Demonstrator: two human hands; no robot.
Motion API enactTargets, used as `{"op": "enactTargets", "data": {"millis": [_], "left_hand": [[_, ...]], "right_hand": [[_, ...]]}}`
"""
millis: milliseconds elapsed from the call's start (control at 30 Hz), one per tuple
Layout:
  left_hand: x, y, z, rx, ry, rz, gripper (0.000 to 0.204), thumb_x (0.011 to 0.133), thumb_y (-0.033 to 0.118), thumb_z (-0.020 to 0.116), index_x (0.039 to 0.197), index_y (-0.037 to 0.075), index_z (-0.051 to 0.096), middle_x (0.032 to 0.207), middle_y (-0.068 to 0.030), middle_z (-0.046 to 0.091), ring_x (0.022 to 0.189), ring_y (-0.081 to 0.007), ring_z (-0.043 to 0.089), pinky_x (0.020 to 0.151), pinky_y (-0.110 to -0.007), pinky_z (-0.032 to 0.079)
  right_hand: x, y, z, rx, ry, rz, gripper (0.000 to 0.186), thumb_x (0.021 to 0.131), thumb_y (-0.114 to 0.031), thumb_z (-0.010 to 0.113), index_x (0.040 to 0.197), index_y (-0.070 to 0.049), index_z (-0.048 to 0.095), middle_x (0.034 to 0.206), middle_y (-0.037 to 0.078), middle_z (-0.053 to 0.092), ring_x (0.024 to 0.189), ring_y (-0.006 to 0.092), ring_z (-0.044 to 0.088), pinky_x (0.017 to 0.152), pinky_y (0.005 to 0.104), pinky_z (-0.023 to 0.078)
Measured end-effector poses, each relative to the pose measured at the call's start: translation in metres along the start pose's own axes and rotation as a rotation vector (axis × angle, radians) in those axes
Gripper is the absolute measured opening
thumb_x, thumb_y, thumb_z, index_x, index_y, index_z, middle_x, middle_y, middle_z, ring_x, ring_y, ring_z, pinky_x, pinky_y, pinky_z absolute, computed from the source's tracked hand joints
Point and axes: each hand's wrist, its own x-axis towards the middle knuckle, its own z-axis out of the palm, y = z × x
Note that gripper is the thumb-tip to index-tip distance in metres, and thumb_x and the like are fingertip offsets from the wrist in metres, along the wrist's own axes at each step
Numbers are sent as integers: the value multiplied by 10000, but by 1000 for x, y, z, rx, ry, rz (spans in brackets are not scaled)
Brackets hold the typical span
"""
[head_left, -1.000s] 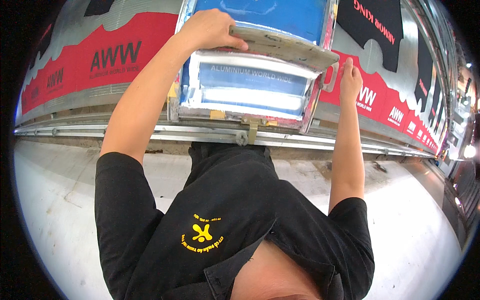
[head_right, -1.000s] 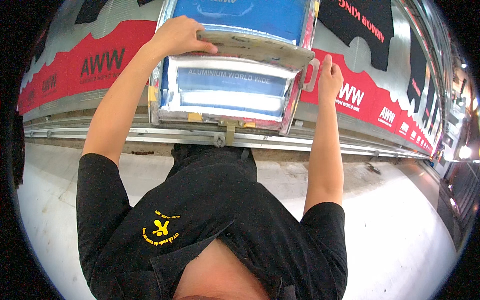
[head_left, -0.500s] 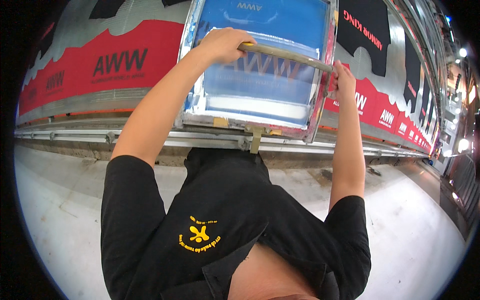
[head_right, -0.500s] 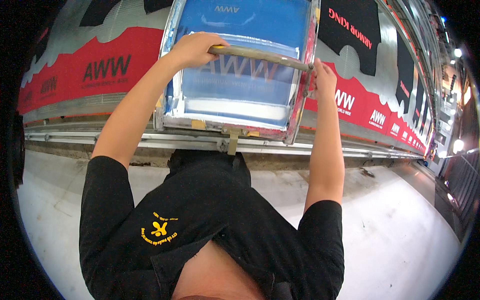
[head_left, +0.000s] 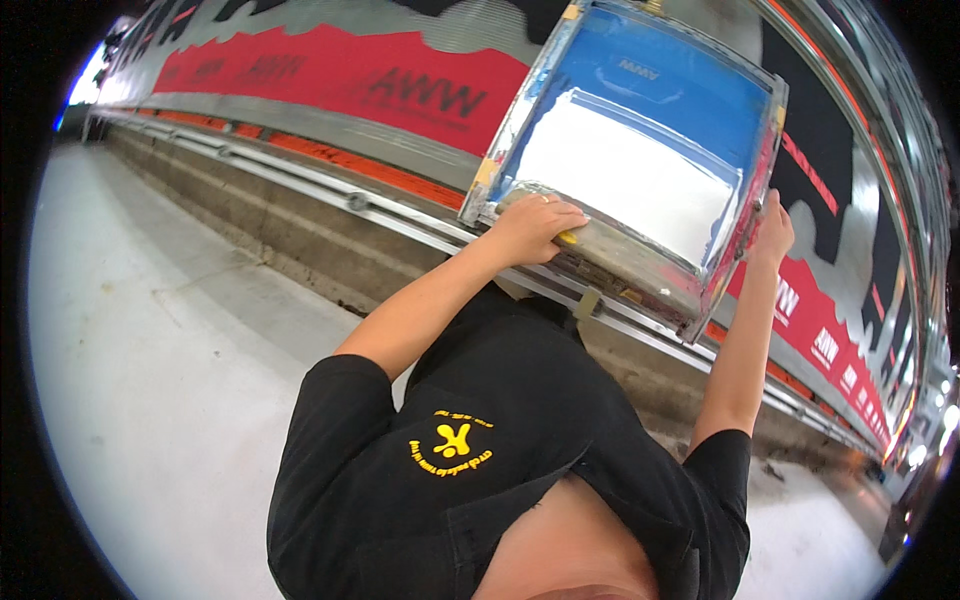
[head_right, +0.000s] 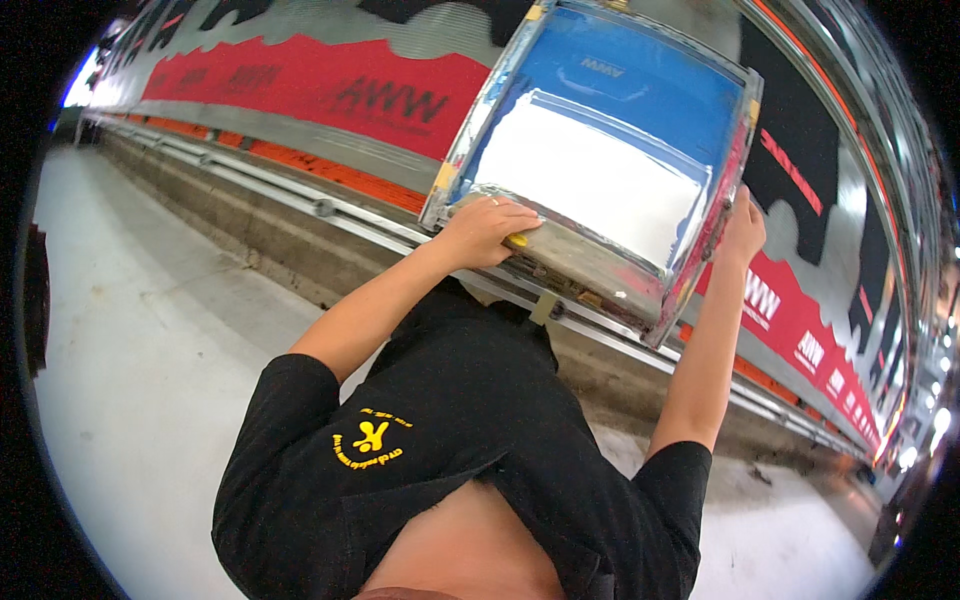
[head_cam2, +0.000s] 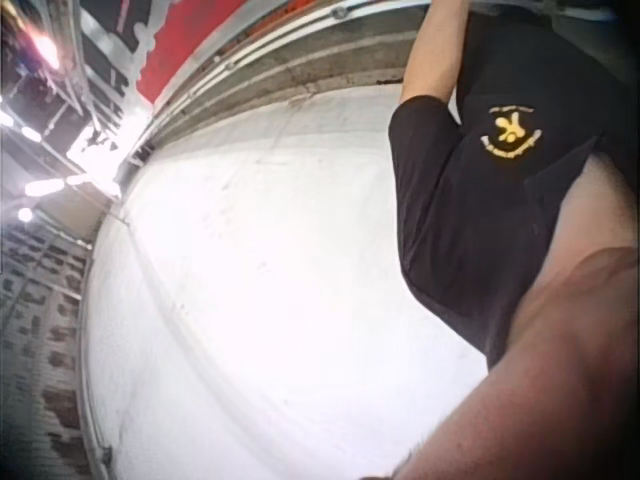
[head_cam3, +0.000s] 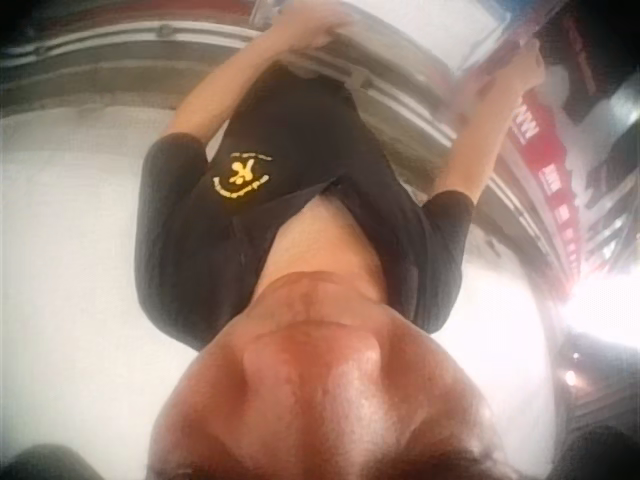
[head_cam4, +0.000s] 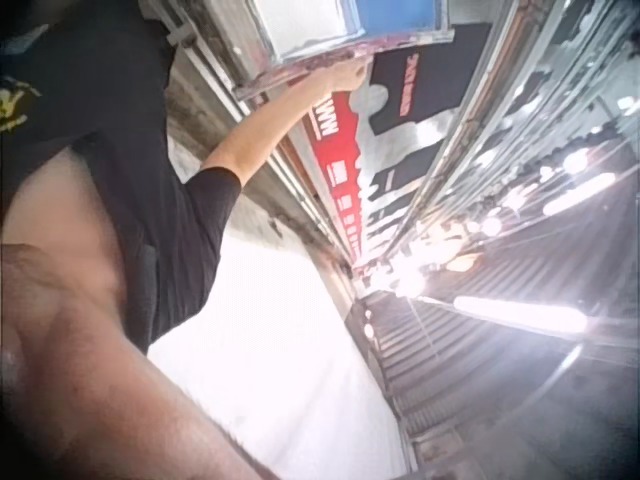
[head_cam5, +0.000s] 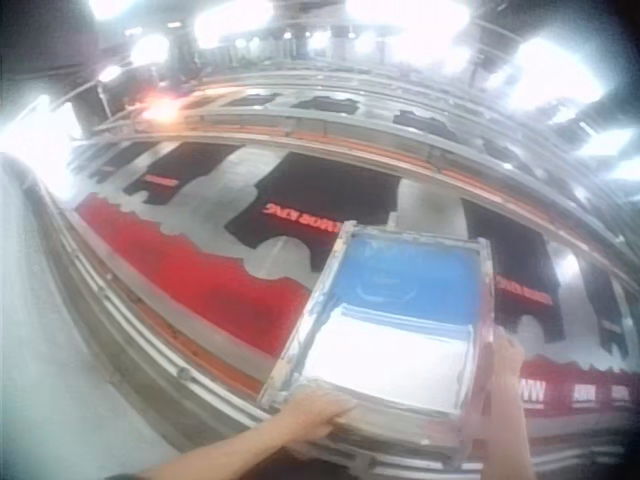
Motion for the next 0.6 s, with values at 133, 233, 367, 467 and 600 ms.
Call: {"op": "enactTargets", "data": {"millis": [133, 233, 367, 467, 600], "left_hand": [[53, 34, 17, 117, -163, -173, 512, 730, 91, 773, 1237, 80, 699, 1296, -88, 716, 1199, -315, 664, 998, -439, 548], [72, 27, 26, 190, -266, -272, 506, 721, 107, 778, 1220, 69, 702, 1270, -94, 727, 1177, -311, 676, 963, -442, 564], [96, 22, 24, 198, -343, -323, 488, 727, 84, 756, 1212, 70, 704, 1252, -92, 734, 1159, -313, 682, 938, -456, 568], [108, 3, 31, 200, -245, -261, 491, 730, 60, 746, 1219, 75, 700, 1252, -88, 735, 1162, -308, 682, 946, -454, 567], [110, 8, 24, 245, -210, -110, 539, 733, 60, 770, 1265, 99, 691, 1265, -72, 736, 1168, -292, 688, 966, -423, 575]], "right_hand": [[54, 75, -21, 61, -80, 76, 380, 982, -323, 773, 1041, 50, 728, 760, 1, 654, 592, 59, 548, 507, 231, 408], [67, 127, -11, 73, -34, 105, 371, 991, -311, 764, 1080, 48, 734, 860, 34, 694, 696, 78, 583, 601, 247, 461], [72, 124, 5, 85, -33, 81, 327, 991, -301, 763, 1078, 11, 722, 863, -8, 671, 730, 71, 570, 632, 245, 464], [92, 130, 13, 71, -18, 99, 357, 994, -270, 759, 1126, 59, 714, 980, 65, 727, 831, 114, 634, 740, 268, 518], [102, 137, 11, 28, 7, 78, 358, 982, -286, 767, 1134, 35, 717, 1048, 87, 736, 940, 147, 670, 821, 286, 526]]}}
